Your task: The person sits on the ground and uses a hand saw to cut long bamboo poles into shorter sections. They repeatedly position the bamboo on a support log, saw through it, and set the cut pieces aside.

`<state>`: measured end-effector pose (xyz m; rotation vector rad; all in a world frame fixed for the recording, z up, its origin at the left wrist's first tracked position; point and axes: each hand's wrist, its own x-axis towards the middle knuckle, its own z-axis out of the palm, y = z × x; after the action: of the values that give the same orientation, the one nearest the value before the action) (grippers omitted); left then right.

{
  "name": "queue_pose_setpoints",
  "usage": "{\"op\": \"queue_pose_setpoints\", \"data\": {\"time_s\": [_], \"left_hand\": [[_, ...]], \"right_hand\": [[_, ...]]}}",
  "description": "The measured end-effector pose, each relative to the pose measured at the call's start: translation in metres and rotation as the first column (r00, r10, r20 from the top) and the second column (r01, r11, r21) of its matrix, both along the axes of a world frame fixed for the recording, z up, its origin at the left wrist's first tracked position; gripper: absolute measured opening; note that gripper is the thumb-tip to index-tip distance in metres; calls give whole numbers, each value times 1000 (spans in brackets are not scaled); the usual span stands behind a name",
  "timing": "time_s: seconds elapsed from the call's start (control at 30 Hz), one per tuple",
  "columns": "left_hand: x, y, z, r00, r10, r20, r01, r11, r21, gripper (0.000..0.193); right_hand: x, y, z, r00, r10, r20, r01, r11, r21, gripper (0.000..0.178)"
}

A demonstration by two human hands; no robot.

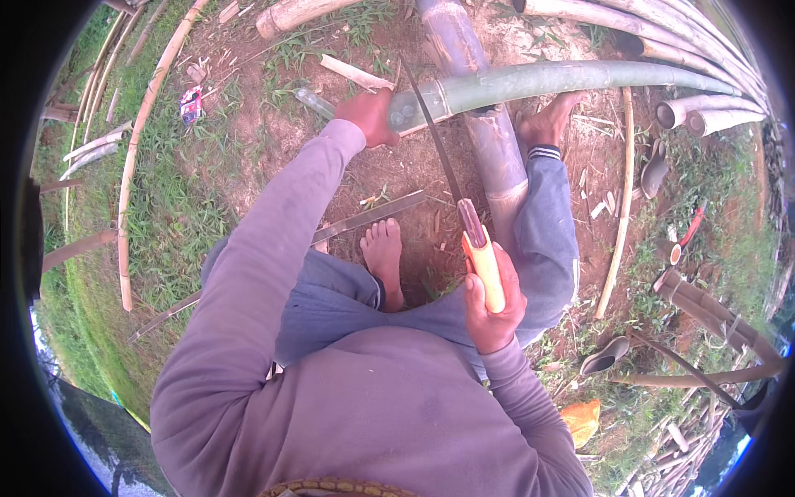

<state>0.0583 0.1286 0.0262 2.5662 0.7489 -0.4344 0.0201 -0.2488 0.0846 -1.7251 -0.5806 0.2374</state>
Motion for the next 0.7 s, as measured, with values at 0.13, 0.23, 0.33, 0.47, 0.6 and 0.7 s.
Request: {"op": "queue_pose_setpoints", "data": {"time_s": [0.13, 0.23, 0.33, 0.47, 0.6, 0.7], "left_hand": [[5, -7, 3, 1000, -1, 1, 1, 1000, 18, 75], [4, -3, 6, 1000, -10, -6, 10, 1000, 16, 75], [2, 9, 7, 1000, 5, 26, -5, 1000, 25, 75], [1, 5, -2, 999, -19, -26, 19, 1000, -11, 75], [2, -5, 0, 1000, -11, 9, 11, 1000, -11, 74], [8, 1, 11, 1000, 6, 12, -6, 1000, -7, 74]], "right_hand": [[59, 115, -22, 972, 19, 234, 0, 997, -80, 48], [76, 156, -5, 998, -5, 69, 11, 996, -90, 48], [51, 86, -8, 999, 25, 33, -24, 999, -41, 46], [-5, -15, 8, 999, 27, 41, -23, 994, -103, 49], [44, 76, -33, 957, 38, 287, -1, 992, -126, 49], [80, 146, -30, 1000, 21, 9, -21, 999, -25, 48]]}}
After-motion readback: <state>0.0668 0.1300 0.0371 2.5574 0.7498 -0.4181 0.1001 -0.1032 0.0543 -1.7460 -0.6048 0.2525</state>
